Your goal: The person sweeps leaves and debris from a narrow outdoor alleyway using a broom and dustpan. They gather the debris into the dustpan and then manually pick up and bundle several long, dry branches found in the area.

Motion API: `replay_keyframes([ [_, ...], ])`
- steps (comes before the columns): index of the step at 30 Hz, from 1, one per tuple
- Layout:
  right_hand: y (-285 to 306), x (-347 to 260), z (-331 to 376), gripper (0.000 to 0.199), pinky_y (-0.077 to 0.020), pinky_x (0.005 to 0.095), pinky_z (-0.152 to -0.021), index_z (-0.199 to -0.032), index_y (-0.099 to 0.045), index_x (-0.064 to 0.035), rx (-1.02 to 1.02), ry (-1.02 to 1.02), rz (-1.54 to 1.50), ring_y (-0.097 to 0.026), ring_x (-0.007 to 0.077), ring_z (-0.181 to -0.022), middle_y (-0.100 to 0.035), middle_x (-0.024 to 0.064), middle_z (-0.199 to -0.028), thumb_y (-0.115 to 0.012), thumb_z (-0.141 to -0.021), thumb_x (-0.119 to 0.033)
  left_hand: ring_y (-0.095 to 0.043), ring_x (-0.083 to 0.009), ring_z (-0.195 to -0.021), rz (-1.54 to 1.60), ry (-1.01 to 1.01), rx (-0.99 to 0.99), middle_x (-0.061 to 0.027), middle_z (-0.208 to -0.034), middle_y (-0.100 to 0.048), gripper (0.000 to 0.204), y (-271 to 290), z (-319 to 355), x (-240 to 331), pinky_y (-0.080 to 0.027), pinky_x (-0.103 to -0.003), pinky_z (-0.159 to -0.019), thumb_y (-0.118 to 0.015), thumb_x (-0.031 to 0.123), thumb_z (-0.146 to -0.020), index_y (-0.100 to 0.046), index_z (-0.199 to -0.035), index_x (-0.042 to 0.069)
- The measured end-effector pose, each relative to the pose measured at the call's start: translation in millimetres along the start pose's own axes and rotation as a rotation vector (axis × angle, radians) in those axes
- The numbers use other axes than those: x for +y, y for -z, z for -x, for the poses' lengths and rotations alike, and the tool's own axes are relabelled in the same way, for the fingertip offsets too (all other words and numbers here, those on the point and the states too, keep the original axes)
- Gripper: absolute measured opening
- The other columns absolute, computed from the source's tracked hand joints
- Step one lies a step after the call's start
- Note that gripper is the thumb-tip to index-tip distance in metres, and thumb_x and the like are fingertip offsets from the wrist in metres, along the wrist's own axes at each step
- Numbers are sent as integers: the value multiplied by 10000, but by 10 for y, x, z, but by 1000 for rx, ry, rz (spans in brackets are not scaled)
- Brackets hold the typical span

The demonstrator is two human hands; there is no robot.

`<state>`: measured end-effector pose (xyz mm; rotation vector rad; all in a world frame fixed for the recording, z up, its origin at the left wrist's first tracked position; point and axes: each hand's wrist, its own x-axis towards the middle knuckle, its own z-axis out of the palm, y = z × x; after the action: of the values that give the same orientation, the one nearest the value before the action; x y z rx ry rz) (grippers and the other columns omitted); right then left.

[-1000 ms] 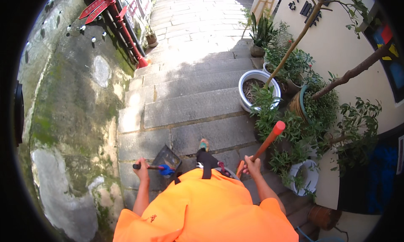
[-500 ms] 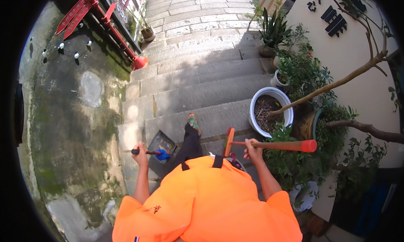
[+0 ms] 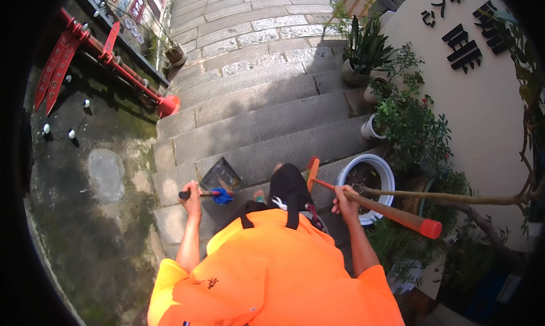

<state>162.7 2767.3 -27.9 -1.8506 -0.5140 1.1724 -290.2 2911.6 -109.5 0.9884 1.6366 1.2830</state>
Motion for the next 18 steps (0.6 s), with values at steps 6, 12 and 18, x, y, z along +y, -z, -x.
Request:
replay_keyframes([
  [6, -252, -528, -1632, 220, -340, 208, -302, -818, -516, -93, 31, -26, -19, -499, 108, -355, -530, 22, -554, -576, -881, -295, -490, -69, -517, 3, -74, 39, -9, -574, -532, 235, -1176, -1045, 40, -387, -219, -488, -600, 203, -891, -632, -801, -11],
  [12, -382, -774, -3116, 226, -347, 217, -308, -793, -526, -91, 25, -43, -43, -495, 114, -351, -524, 23, -537, -583, -880, -292, -496, -77, -526, 76, -77, 66, -20, -587, -532, 201, -2384, -2289, -216, -402, -221, -508, -601, 157, -877, -624, -845, -40],
  [18, -539, -1276, -4068, 214, -363, 214, -317, -803, -550, -52, 30, 43, 5, -511, 113, -366, -531, 35, -540, -570, -887, -248, -492, -71, -517, 33, -113, 38, -20, -621, -558, 162, -3269, -3210, -216, -387, -213, -477, -614, 135, -867, -631, -803, -12],
])
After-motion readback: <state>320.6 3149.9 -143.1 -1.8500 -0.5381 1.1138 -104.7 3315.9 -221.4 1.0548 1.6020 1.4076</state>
